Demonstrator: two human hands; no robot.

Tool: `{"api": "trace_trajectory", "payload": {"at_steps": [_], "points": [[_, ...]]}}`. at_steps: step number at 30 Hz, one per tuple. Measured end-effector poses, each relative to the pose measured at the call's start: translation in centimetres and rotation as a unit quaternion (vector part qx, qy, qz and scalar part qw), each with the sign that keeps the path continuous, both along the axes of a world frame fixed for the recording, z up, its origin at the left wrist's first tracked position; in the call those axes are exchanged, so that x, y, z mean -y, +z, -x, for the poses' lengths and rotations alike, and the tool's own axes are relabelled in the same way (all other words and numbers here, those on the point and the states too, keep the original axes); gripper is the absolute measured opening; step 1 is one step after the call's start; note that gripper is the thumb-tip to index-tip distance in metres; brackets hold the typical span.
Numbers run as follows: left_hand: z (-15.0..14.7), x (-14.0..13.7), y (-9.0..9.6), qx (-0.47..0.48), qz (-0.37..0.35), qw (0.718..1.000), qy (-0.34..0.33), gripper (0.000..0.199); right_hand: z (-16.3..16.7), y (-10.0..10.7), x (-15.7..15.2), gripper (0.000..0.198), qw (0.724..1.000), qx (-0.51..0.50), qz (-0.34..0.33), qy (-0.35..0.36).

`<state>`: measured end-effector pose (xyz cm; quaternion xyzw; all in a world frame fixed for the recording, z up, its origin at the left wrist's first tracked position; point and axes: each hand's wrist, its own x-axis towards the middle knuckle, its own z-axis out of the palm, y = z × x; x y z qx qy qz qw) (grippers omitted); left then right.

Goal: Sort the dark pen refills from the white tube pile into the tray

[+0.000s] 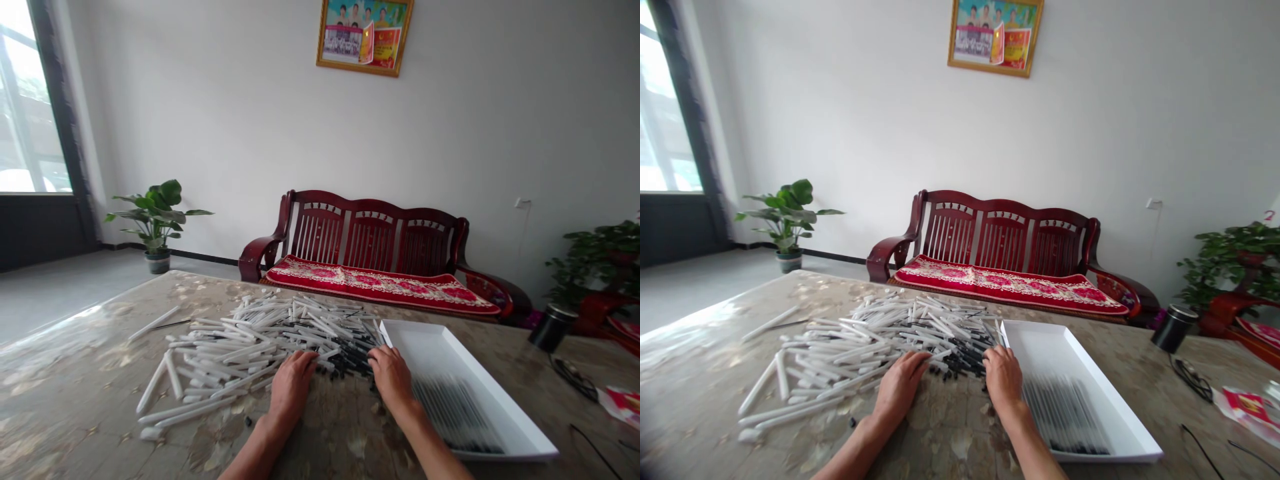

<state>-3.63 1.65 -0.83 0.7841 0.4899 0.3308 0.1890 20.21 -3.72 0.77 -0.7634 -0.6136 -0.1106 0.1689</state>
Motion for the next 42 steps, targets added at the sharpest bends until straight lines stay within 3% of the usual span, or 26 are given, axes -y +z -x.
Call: {"api": "trace_trajectory", "payload": {"at_steps": [5,11,36,42], "points": [[0.0,0.2,0.4,0.016,0.004,1.000,0.007,0.028,-0.2,0.2,0.9,0.021,0.996,-0.051,-0.065,0.036],[0.1,0.3,0.7,0.023,0.003,1.000,0.010,0.026,0.1,0.7,2.1,0.023,0.992,-0.052,-0.086,0.070],[0.1,0.2,0.5,0.032,-0.027,0.999,-0.007,0.027,-0.6,1.3,2.9,0.021,0.991,-0.033,-0.094,0.090],[0.3,0.2,0.5,-0.011,-0.055,0.998,-0.030,0.026,-0.7,1.7,3.0,0.021,0.992,-0.013,-0.082,0.092]]}}
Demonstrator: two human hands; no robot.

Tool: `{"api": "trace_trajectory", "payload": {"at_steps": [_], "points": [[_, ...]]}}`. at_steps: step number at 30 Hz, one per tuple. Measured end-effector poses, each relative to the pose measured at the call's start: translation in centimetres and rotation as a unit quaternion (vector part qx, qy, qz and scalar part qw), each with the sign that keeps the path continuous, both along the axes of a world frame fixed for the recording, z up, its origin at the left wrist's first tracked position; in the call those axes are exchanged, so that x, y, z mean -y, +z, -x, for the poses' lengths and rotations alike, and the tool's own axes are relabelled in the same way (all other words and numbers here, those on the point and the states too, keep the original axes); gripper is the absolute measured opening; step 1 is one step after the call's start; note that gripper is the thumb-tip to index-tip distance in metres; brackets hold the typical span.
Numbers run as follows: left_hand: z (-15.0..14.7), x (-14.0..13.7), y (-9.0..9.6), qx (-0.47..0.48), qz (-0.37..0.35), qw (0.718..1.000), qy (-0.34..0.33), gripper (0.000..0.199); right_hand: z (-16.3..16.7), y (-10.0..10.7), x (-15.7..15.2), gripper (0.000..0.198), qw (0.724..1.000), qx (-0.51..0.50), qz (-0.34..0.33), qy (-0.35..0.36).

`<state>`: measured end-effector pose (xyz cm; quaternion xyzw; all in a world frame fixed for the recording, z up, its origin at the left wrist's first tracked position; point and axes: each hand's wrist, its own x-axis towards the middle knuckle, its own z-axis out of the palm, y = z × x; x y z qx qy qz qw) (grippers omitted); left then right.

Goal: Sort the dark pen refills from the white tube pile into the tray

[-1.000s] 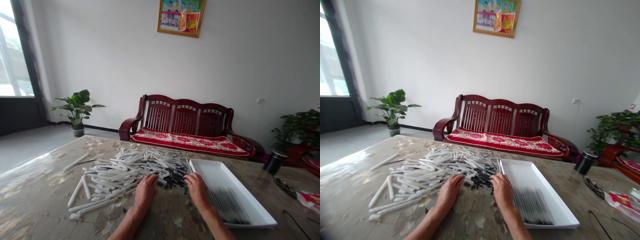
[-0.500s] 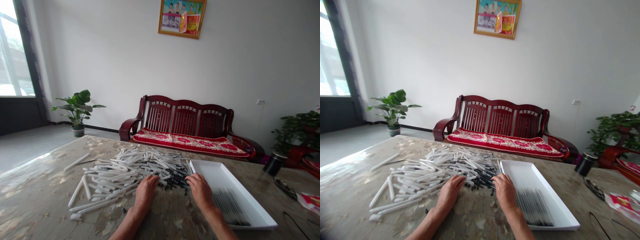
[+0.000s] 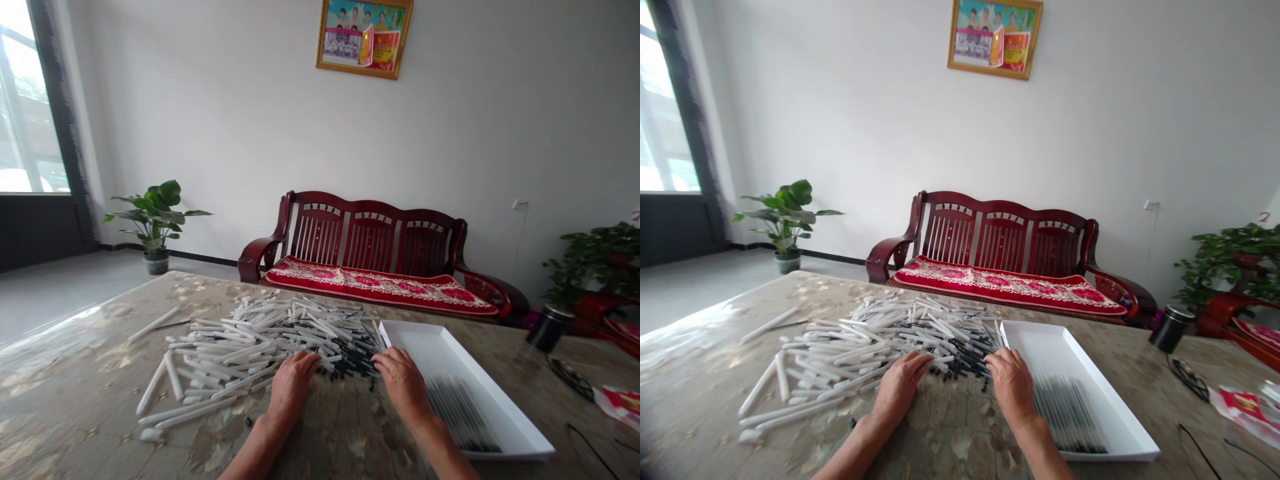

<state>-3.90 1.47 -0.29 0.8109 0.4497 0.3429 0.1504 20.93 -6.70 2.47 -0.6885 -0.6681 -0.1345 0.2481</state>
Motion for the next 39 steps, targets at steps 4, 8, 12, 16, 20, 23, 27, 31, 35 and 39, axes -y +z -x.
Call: {"api": "trace_trajectory", "payload": {"at_steps": [4,8,12,16,20,23,27,31,35,39], "points": [[0.0,0.1,0.2,-0.027,-0.027,0.999,-0.028,0.025,0.7,0.9,0.4,0.022,0.999,0.048,0.013,0.009],[-0.3,0.3,0.4,-0.034,-0.041,0.996,-0.067,0.023,1.9,1.3,0.5,0.020,0.998,0.034,0.002,0.047],[-0.7,0.5,0.4,-0.017,-0.027,0.995,-0.091,0.023,2.9,0.5,-0.5,0.017,0.980,-0.165,-0.002,0.113],[-0.8,0.1,0.1,0.041,0.025,0.996,-0.073,0.027,3.3,-0.9,-1.7,0.043,0.880,-0.464,-0.019,0.095],[-1.0,-0.1,-0.1,0.063,0.046,0.994,-0.075,0.026,4.5,-1.5,-1.8,0.052,0.792,-0.597,0.049,0.121],[-1.1,0.1,-0.3,0.077,0.050,0.991,-0.093,0.024,6.0,-1.6,-1.7,0.041,0.771,-0.625,0.052,0.109],[-1.3,0.0,-0.9,0.211,0.080,0.974,-0.031,0.036,7.0,-1.6,-1.8,0.038,0.743,-0.667,-0.005,0.056],[-1.9,-0.3,-1.2,0.393,0.173,0.903,0.026,0.062,7.2,-1.6,-2.1,0.044,0.688,-0.724,-0.043,0.022],[-3.1,0.6,-1.0,0.493,0.350,0.794,-0.073,0.053,8.5,-1.4,-2.0,0.043,0.658,-0.751,-0.030,0.050],[-3.8,1.8,-0.5,0.574,0.421,0.696,-0.094,0.051,9.2,-1.3,-1.9,0.041,0.691,-0.717,0.002,0.094]]}}
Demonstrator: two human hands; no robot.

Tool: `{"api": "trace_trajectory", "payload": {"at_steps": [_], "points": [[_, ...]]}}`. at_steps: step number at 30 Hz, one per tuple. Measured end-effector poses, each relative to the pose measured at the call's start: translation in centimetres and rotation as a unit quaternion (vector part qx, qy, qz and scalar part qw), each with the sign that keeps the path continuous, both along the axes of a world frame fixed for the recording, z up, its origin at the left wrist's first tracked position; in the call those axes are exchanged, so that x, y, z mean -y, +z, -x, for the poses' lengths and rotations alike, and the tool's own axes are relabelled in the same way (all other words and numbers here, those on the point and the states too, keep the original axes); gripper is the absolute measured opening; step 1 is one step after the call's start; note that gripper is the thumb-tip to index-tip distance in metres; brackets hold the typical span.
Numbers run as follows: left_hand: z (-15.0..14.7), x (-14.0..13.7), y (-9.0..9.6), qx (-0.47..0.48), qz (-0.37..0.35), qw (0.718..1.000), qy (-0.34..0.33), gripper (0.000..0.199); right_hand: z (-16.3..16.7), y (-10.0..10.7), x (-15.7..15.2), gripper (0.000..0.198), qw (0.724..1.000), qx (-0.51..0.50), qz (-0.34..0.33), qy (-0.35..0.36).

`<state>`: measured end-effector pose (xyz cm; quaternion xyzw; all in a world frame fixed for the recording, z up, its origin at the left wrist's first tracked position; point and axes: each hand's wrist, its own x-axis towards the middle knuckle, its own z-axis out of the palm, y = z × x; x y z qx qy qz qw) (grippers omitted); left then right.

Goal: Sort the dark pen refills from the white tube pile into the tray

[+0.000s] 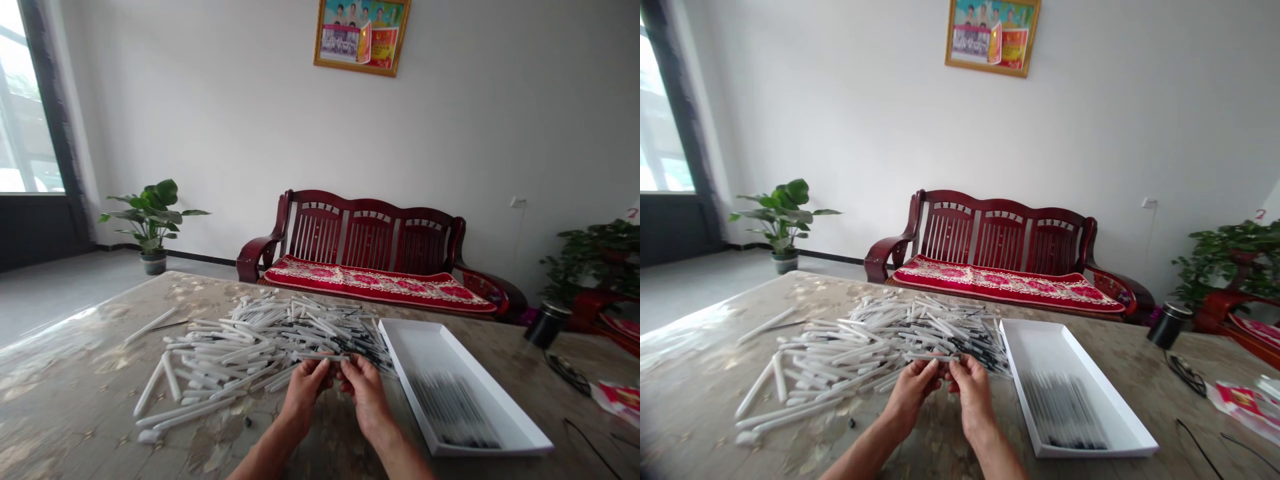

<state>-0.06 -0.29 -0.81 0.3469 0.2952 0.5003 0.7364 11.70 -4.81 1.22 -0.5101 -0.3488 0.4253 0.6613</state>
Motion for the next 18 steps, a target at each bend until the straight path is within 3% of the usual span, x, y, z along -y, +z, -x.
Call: {"api": "trace_trajectory", "payload": {"at_steps": [4,6,7,11,18], "points": [[0.3,-0.2,0.5,0.038,0.063,0.996,0.053,0.043,-3.5,0.0,-0.4,0.033,0.980,0.195,0.041,-0.002],[0.5,-0.5,0.7,0.048,0.081,0.993,0.077,0.034,-6.3,0.0,-0.3,0.023,0.931,0.355,0.070,-0.057],[0.6,-0.6,0.8,0.051,0.088,0.991,0.085,0.029,-7.5,0.1,-0.2,0.018,0.917,0.387,0.073,-0.066],[0.7,-0.9,1.0,0.044,0.109,0.988,0.103,0.017,-10.1,-0.2,0.9,0.017,0.881,0.459,0.087,-0.073],[1.1,-1.3,1.1,0.031,0.126,0.984,0.120,0.012,-8.8,-0.8,1.9,0.026,0.812,0.575,0.095,0.017]]}}
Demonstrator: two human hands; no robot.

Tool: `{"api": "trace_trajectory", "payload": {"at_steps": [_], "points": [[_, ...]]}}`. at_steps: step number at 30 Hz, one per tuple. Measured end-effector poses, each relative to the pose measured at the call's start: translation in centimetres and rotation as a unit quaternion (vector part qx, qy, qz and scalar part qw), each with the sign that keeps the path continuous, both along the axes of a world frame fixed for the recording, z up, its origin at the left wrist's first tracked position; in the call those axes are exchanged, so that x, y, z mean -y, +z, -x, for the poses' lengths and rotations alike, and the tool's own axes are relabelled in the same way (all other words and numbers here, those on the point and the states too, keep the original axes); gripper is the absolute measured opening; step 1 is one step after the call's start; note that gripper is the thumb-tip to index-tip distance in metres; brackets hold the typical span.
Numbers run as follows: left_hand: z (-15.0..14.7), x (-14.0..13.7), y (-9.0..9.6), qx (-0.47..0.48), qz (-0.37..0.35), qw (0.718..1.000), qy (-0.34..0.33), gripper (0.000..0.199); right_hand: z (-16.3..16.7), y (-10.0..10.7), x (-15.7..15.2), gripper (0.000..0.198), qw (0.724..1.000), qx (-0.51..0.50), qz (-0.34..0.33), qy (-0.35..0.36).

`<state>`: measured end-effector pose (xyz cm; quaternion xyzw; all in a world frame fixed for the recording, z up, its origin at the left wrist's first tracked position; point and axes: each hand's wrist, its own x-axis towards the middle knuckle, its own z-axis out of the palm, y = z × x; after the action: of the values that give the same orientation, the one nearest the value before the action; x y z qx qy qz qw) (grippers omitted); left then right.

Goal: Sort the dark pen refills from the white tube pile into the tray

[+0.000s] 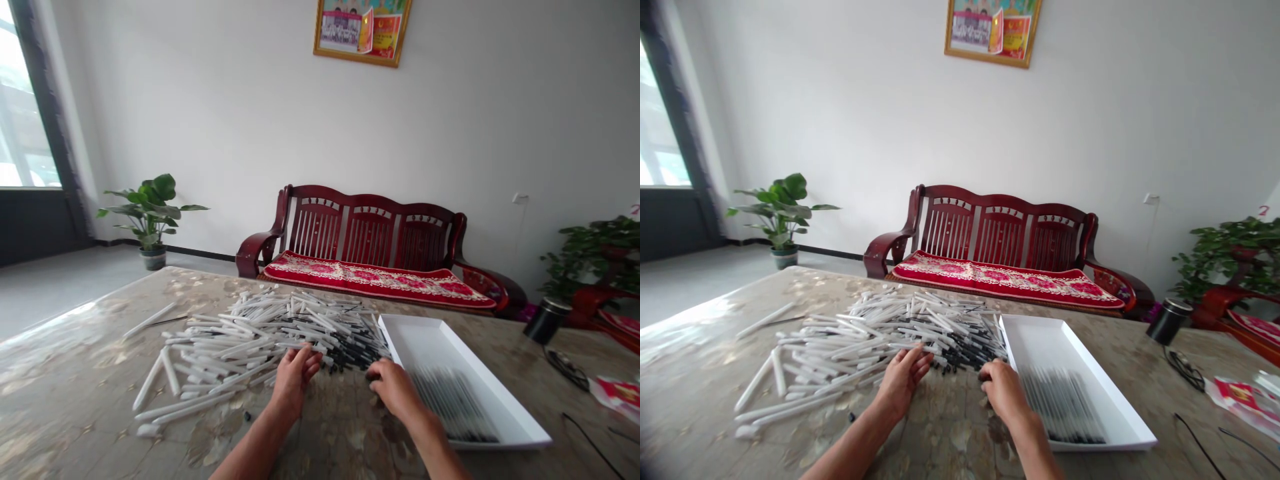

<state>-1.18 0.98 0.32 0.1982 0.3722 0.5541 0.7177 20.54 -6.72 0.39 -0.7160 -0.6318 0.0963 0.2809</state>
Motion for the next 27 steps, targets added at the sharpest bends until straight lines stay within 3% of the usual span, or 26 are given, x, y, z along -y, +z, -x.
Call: {"api": "trace_trajectory", "payload": {"at_steps": [4,7,11,14,18,27], "points": [[0.0,0.1,0.0,-0.002,-0.004,1.000,-0.017,0.012,0.4,0.2,-0.3,0.013,1.000,0.005,-0.021,-0.005],[-0.3,0.3,0.0,0.007,-0.002,0.999,-0.036,0.015,1.4,0.3,-1.1,0.006,0.990,-0.133,-0.030,-0.028],[-0.6,0.4,-0.1,0.021,0.005,0.999,-0.038,0.016,4.2,0.7,-2.4,0.023,0.924,-0.378,-0.025,-0.041],[-0.6,0.4,-0.1,0.024,0.006,0.999,-0.039,0.018,6.2,0.8,-3.0,0.034,0.878,-0.474,-0.053,-0.038],[-0.7,0.4,-0.2,0.022,0.005,0.999,-0.048,0.016,7.7,0.0,-2.9,0.032,0.852,-0.511,-0.103,-0.055],[-0.9,0.6,-0.3,0.021,-0.007,0.997,-0.074,0.017,8.4,-1.2,-2.6,0.028,0.853,-0.495,-0.160,-0.039]]}}
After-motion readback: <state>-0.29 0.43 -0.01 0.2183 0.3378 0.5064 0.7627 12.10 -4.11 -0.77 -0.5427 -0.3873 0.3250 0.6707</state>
